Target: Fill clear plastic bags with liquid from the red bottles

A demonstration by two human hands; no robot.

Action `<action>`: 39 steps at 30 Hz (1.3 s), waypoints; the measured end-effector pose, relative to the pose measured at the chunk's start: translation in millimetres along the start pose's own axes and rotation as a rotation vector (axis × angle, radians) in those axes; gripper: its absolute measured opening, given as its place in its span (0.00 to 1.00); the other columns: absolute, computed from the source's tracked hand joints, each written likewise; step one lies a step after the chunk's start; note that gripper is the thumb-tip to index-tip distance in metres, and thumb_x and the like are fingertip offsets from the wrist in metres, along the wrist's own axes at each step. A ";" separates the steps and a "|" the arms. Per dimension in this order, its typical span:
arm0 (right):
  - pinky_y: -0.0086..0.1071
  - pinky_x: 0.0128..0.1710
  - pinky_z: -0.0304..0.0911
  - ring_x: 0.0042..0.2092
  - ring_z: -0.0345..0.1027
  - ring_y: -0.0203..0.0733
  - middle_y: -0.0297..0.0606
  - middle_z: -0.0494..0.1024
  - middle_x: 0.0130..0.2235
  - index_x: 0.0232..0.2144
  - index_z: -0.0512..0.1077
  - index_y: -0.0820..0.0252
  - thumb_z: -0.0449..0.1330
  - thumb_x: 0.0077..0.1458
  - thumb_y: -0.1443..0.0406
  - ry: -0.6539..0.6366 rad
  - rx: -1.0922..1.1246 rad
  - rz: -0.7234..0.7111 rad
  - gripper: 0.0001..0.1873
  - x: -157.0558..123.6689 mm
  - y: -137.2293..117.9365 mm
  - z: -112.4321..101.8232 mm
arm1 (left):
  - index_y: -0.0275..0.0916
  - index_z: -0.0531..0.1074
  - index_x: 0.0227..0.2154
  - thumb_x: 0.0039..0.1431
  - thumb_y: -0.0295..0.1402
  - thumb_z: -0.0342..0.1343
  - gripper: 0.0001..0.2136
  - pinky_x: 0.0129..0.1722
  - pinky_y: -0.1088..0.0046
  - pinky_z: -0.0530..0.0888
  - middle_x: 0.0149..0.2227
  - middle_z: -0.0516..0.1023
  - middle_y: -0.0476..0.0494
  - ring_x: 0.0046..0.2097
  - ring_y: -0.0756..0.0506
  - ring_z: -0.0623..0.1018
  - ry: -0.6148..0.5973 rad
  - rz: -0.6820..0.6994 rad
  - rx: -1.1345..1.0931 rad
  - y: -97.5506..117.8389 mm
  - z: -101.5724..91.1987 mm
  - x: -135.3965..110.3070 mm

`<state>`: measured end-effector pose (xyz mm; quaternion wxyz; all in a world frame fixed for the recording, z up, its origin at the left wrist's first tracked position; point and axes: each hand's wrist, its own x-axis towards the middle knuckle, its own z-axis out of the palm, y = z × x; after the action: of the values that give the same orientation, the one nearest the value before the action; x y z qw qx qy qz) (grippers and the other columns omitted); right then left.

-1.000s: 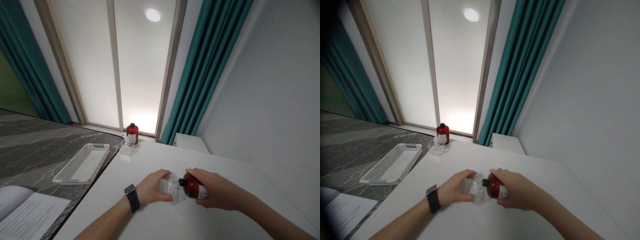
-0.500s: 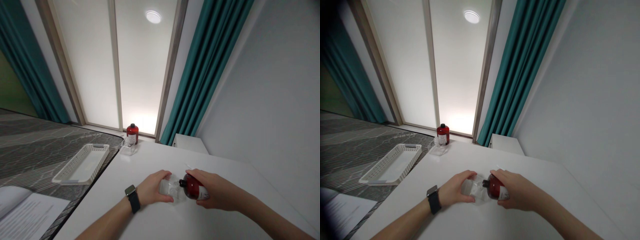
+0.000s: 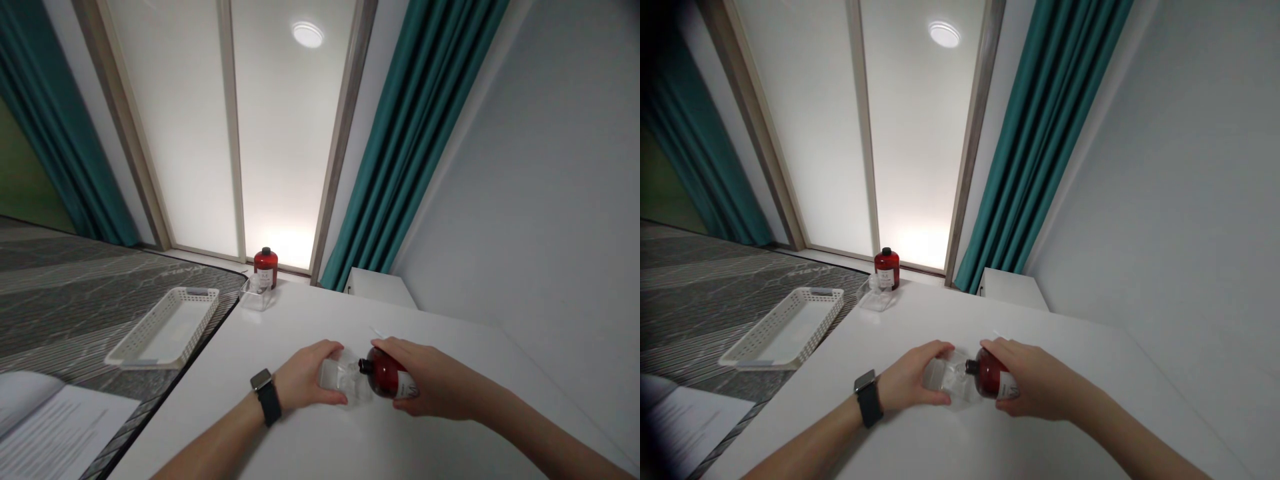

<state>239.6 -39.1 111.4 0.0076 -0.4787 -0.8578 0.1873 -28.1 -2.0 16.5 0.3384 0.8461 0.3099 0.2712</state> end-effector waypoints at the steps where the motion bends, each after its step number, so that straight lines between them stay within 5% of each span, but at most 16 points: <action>1: 0.47 0.59 0.57 0.61 0.62 0.56 0.46 0.66 0.62 0.62 0.59 0.55 0.66 0.40 0.65 -0.001 -0.001 0.001 0.45 -0.1 -0.3 -0.4 | 0.40 0.65 0.53 0.43 0.40 0.72 0.34 0.49 0.62 0.73 0.48 0.76 0.40 0.48 0.38 0.77 0.002 -0.001 -0.001 0.3 -0.3 -0.1; 39: 0.49 0.58 0.57 0.61 0.61 0.59 0.47 0.67 0.62 0.62 0.59 0.54 0.67 0.42 0.63 -0.046 -0.024 0.028 0.45 2.3 -6.2 -6.0 | 0.39 0.65 0.52 0.44 0.38 0.72 0.33 0.49 0.63 0.72 0.48 0.75 0.40 0.48 0.39 0.76 -0.026 -0.010 -0.003 0.7 -1.9 -0.2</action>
<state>234.5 -38.3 118.7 -0.0202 -0.4863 -0.8531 0.1881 -29.2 -1.8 18.1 0.3453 0.8474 0.3094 0.2588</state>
